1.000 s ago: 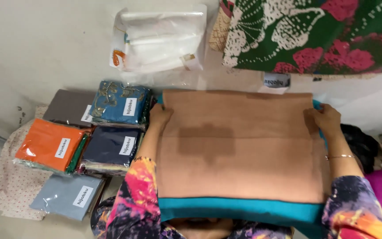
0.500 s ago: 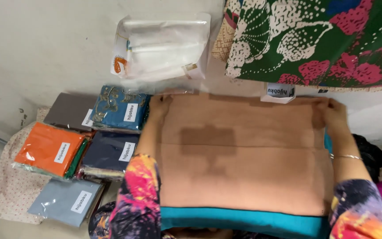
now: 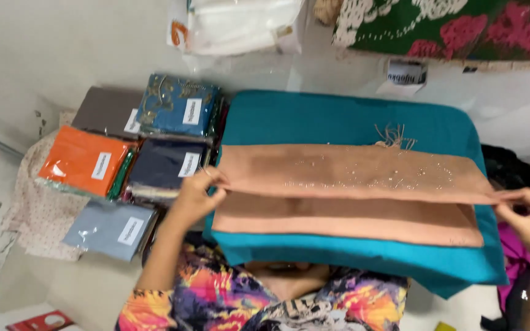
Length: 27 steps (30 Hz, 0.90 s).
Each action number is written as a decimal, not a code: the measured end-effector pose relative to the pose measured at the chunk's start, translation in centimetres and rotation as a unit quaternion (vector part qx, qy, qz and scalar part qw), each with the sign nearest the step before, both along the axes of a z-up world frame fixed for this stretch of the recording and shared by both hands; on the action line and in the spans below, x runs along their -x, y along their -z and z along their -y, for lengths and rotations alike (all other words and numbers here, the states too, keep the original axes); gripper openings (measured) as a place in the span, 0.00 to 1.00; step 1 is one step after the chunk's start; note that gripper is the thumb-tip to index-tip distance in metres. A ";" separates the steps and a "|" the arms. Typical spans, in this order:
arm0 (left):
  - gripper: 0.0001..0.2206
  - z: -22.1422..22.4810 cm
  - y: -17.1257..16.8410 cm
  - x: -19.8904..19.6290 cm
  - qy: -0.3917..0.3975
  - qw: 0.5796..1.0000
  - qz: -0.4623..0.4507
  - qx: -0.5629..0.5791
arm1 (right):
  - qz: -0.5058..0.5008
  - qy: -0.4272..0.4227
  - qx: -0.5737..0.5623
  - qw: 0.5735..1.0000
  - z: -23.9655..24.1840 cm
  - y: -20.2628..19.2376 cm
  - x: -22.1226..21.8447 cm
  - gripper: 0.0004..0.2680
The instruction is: A person prepares a piece of fabric for sale by lint-rolling it, folding it neatly, and placing it into a clear plastic packaging sleeve.
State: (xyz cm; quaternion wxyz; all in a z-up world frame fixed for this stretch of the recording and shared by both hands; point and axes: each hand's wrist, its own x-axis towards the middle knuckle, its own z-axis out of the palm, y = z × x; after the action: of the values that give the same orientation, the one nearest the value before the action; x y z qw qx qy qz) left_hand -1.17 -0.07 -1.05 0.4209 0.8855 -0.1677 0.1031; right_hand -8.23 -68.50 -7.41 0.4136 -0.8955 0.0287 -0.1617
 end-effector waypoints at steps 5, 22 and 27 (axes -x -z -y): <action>0.16 -0.3 4.8 4.1 0.046 0.994 0.006 -0.098 | -0.071 0.017 0.225 0.972 -1.7 1.1 3.2 0.11; 0.11 -0.9 6.3 7.7 0.034 0.942 0.122 -0.312 | -0.055 0.000 0.285 0.957 -1.6 1.6 7.1 0.09; 0.05 -0.4 5.4 8.4 0.027 0.943 0.155 -0.292 | -0.040 0.005 0.331 0.943 -2.5 1.1 7.3 0.08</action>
State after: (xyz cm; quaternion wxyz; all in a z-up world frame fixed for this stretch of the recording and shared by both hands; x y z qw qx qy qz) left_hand -9.54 0.37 -6.40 0.1154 0.9378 -0.2773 0.1742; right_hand -15.57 -65.96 -8.52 0.0912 -0.9876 -0.0052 -0.1279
